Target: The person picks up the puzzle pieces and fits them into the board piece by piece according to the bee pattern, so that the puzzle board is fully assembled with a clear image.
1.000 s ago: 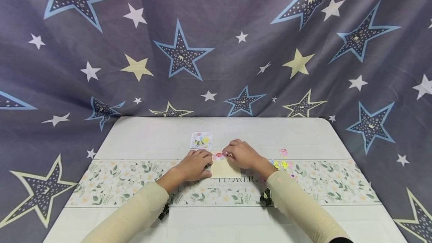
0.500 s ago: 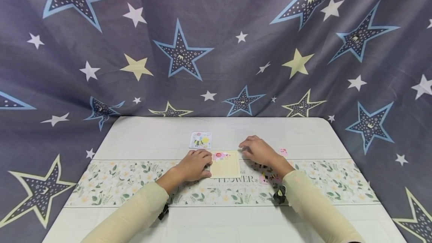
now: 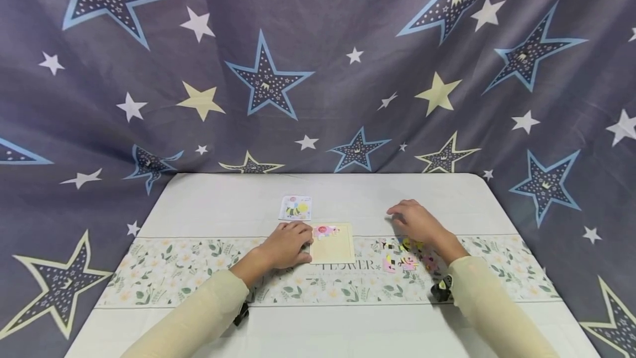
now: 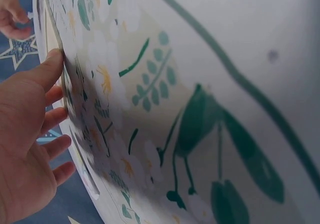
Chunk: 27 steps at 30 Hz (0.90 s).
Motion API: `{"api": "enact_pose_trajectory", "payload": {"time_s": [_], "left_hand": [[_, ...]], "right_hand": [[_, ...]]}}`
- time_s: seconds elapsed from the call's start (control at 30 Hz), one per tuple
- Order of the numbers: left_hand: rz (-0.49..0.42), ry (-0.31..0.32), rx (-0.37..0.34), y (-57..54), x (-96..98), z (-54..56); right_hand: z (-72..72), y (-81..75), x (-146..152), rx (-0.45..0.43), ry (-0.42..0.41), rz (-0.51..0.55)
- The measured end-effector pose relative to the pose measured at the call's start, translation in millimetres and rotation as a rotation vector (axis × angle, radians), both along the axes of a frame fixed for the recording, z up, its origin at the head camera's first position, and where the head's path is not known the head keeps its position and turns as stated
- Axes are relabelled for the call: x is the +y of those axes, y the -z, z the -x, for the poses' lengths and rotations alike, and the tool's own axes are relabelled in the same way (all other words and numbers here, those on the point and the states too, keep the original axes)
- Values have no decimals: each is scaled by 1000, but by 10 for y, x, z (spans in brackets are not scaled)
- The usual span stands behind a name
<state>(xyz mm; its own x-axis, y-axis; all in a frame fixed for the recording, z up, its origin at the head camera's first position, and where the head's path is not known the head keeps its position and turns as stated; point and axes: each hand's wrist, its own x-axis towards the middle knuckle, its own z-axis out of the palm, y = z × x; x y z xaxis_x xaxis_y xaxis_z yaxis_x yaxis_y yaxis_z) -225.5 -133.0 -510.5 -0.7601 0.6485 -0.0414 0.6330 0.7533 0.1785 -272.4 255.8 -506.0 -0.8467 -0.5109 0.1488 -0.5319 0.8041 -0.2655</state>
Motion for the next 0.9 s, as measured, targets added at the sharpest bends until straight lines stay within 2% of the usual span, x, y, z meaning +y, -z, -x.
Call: {"api": "enact_pose_trajectory", "payload": {"time_s": [0.1, 0.23, 0.43, 0.9], "left_hand": [[-3, -2, 0, -1, -4, -9], [-3, -1, 3, 4, -5, -5], [-3, -1, 8, 0, -2, -4], [-2, 3, 9, -19, 7, 1]], "right_hand": [[-5, -1, 154, -9, 32, -8], [-16, 30, 338, -67, 87, -7], [-54, 94, 487, -108, 139, 0], [-11, 151, 596, -83, 78, -33]]}}
